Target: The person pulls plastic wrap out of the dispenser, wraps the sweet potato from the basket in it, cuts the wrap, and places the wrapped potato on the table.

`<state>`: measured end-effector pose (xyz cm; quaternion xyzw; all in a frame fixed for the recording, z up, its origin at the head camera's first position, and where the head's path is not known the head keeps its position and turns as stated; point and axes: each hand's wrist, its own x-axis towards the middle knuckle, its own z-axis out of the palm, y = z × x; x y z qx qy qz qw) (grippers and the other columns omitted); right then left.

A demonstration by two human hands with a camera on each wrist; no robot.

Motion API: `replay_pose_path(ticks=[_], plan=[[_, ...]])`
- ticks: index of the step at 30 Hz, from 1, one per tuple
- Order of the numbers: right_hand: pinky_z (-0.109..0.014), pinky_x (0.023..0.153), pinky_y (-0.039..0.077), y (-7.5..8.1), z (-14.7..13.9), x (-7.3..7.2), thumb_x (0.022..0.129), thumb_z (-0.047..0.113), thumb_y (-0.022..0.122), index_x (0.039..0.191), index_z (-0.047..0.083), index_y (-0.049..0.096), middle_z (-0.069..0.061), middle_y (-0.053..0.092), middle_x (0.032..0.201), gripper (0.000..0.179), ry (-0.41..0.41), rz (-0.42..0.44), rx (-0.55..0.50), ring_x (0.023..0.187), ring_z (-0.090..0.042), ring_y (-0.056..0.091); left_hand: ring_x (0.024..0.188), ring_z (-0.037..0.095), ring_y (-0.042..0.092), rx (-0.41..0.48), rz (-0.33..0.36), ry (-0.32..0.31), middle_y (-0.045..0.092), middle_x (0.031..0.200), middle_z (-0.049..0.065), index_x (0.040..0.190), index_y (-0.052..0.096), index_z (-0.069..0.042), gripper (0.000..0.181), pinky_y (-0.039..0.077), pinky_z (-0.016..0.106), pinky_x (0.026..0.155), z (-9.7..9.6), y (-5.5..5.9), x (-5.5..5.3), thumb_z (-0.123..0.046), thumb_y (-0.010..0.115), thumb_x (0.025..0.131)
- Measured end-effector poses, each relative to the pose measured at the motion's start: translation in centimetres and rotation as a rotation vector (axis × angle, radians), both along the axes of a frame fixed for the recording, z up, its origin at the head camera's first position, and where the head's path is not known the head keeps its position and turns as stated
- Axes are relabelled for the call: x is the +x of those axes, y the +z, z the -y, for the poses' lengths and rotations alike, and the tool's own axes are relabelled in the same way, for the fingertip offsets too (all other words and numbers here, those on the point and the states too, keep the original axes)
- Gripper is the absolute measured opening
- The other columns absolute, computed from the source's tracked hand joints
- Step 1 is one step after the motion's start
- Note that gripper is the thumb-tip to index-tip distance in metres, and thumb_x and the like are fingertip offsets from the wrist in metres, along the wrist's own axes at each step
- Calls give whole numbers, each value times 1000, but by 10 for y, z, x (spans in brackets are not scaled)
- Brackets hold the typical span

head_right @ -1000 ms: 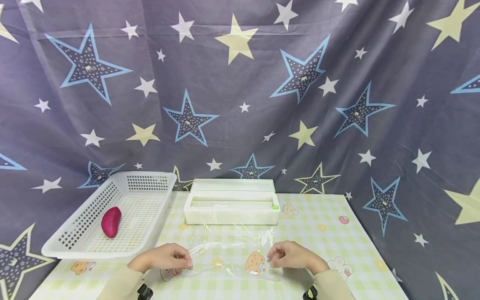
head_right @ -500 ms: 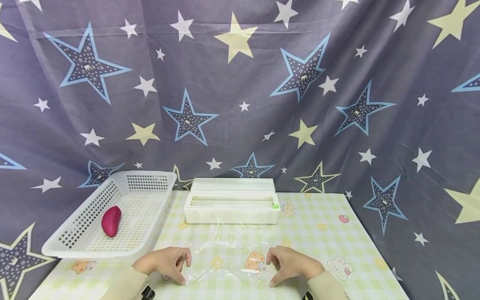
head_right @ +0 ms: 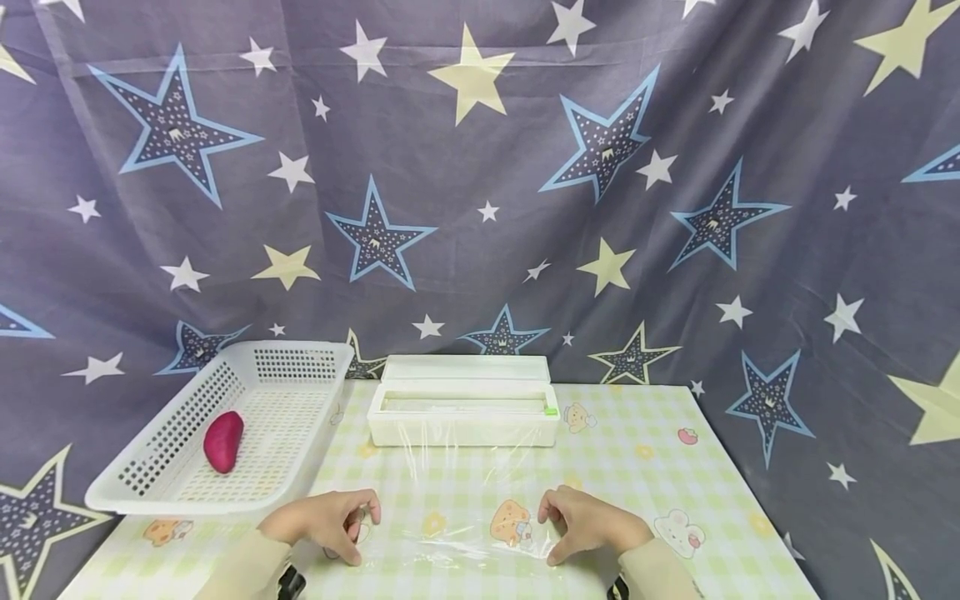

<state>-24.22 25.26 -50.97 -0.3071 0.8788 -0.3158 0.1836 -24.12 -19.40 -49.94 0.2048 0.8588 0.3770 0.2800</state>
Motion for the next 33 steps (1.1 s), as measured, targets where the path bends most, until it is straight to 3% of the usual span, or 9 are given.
replay_pose_path(ticks=[8, 12, 14, 17, 19, 21, 24, 28, 33], plan=[[-23, 70, 40, 0, -1, -1, 73, 23, 90, 104, 15, 60, 0, 50, 91, 43, -1, 11, -10, 80, -8, 44, 60, 15, 48, -61, 9, -4, 58, 73, 5, 106, 59, -15, 50, 39, 24, 53, -1, 2, 0, 2, 89, 69], [-23, 65, 41, -1, 0, -4, 84, 25, 82, 103, 12, 62, 1, 54, 85, 30, -24, 31, -61, 74, -6, 46, 58, 12, 49, -54, -7, -17, 59, 72, 2, 105, 59, -15, 45, 38, 22, 53, 0, 1, -1, -7, 89, 72], [-23, 62, 41, -1, 0, -5, 90, 25, 76, 101, 10, 63, 2, 56, 82, 23, -40, 26, -81, 70, -6, 48, 57, 11, 51, -25, -45, -25, 60, 70, 1, 103, 60, -14, 38, 39, 21, 52, 1, 0, -3, -13, 86, 76], [-24, 60, 43, -1, 0, -7, 94, 23, 70, 98, 10, 64, 5, 57, 79, 15, -84, -14, -99, 67, -5, 50, 58, 10, 51, 30, -171, 5, 59, 72, 0, 102, 60, -10, 27, 41, 22, 52, 0, 2, -6, -20, 79, 85], [-25, 62, 45, -1, 0, -9, 96, 22, 68, 97, 11, 64, 6, 58, 82, 12, -114, -56, -103, 70, -6, 51, 62, 12, 53, 56, -269, 72, 59, 76, 1, 104, 59, -6, 26, 45, 25, 55, -2, 3, -10, -21, 74, 90], [-25, 64, 47, -2, 0, -10, 97, 20, 67, 97, 11, 64, 5, 59, 87, 11, -138, -86, -108, 74, -6, 53, 67, 13, 54, 52, -357, 182, 59, 83, 1, 109, 59, -4, 28, 48, 29, 60, -6, 2, -15, -24, 70, 93], [-26, 68, 48, -1, 1, -11, 98, 21, 66, 99, 10, 63, 4, 59, 93, 11, -156, -95, -100, 80, -8, 55, 75, 15, 61, 56, -417, 369, 65, 92, 4, 119, 60, -1, 37, 54, 36, 69, -14, -1, -26, -28, 68, 95], [-27, 70, 48, -1, 3, -11, 98, 23, 65, 101, 11, 64, 2, 58, 95, 12, -159, -77, -90, 83, -10, 55, 80, 20, 66, 99, -429, 572, 69, 102, 9, 124, 63, 0, 42, 55, 43, 79, -22, -5, -43, -32, 66, 98], [-27, 71, 47, -2, 4, -10, 98, 24, 65, 100, 13, 64, 2, 56, 94, 12, -164, -73, -76, 83, -10, 53, 95, 29, 68, 144, -398, 669, 70, 112, 16, 124, 67, -1, 46, 50, 51, 95, -25, -5, -58, -40, 62, 100]])
